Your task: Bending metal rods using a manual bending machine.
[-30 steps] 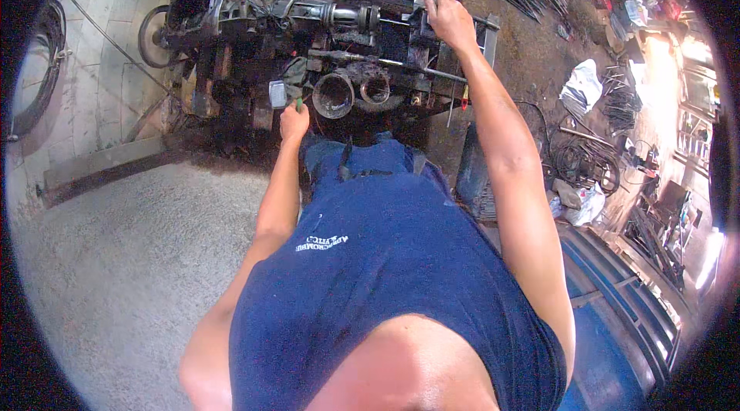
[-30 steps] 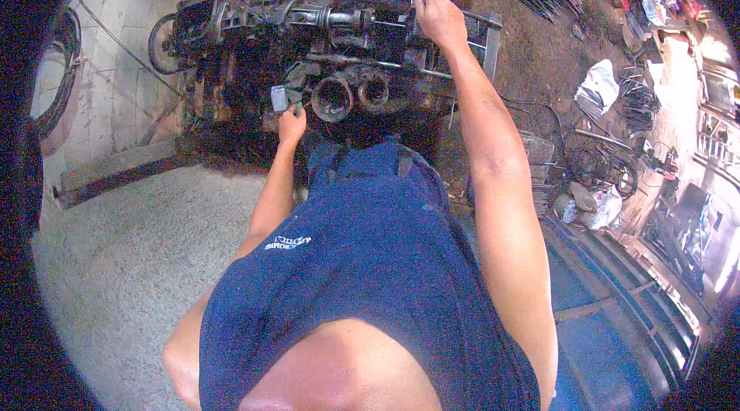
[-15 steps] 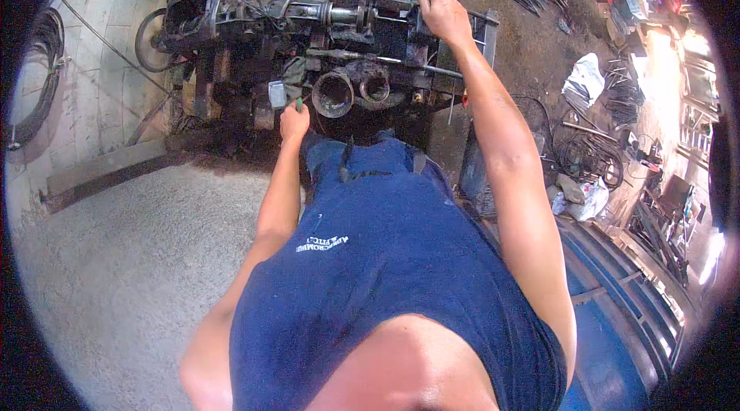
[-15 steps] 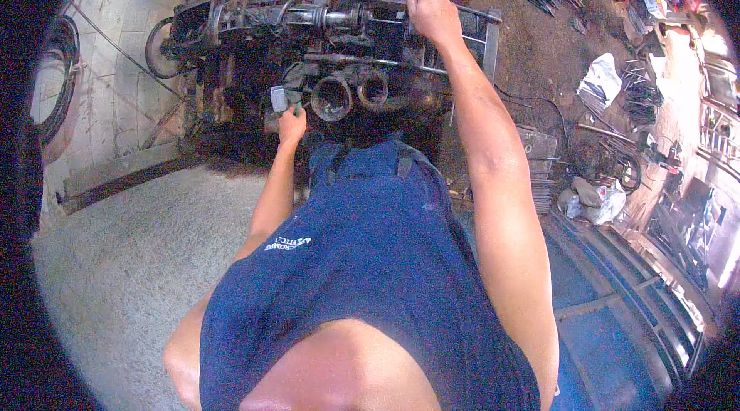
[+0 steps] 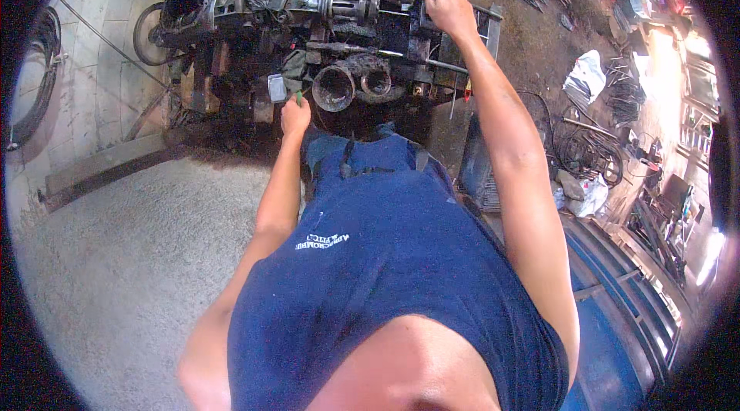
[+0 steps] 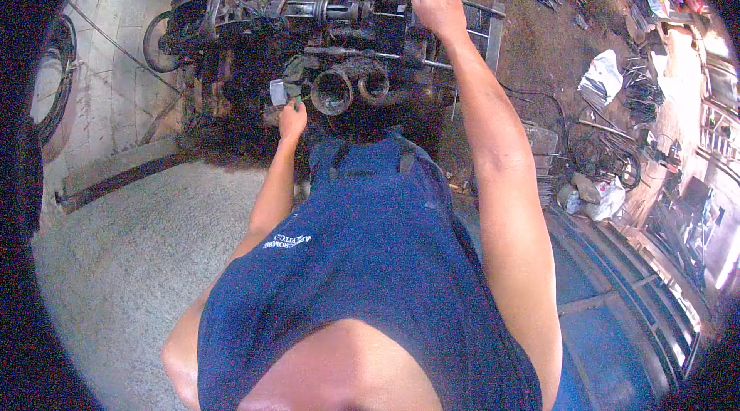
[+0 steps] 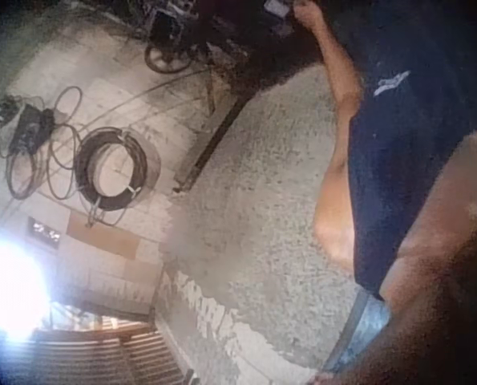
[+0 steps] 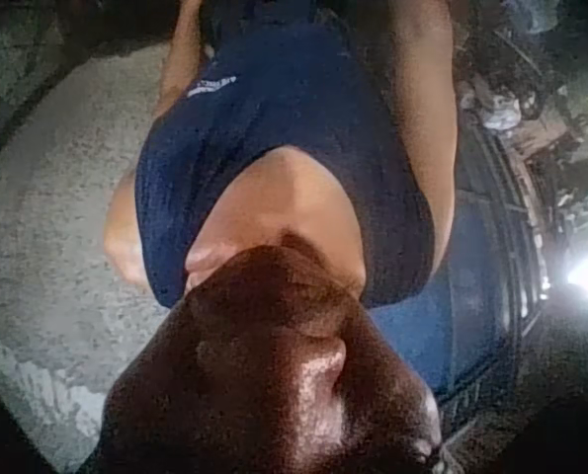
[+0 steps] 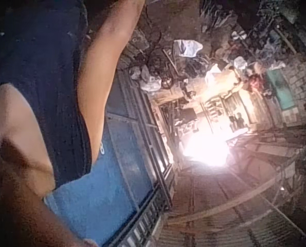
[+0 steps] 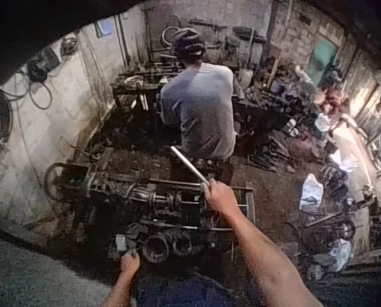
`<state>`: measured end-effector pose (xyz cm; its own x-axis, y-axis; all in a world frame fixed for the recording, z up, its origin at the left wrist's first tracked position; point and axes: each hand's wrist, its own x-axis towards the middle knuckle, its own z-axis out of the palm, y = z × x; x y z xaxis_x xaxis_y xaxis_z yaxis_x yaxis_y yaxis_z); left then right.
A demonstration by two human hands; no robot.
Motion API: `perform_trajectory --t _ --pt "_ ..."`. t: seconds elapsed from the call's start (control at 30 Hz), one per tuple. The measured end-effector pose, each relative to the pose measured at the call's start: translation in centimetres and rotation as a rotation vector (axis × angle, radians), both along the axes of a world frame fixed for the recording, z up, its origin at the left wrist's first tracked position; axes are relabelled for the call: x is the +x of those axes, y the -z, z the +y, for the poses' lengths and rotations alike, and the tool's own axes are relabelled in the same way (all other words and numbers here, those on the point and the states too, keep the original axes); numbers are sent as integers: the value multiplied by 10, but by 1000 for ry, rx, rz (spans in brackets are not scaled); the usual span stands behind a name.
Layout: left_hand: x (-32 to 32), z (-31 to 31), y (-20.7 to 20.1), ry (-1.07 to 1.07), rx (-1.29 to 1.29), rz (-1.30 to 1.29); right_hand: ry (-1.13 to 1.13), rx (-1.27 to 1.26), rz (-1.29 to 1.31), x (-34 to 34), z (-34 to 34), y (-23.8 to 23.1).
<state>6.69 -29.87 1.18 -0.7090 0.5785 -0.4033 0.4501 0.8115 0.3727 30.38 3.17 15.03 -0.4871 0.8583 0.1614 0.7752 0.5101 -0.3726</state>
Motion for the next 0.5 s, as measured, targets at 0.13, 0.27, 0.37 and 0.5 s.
perform_trajectory --t 0.13,0.27,0.37,0.5 --pt "0 3 -5 20 -38 -13 4 6 -12 -2 -1 0" --pt "-1 2 -4 20 -17 -31 21 -7 -18 -3 -1 -1" --pt "-1 0 -1 19 2 -9 19 -36 9 0 -2 -2" --pt "3 4 -7 -21 -18 -13 42 -30 1 3 -1 -1"
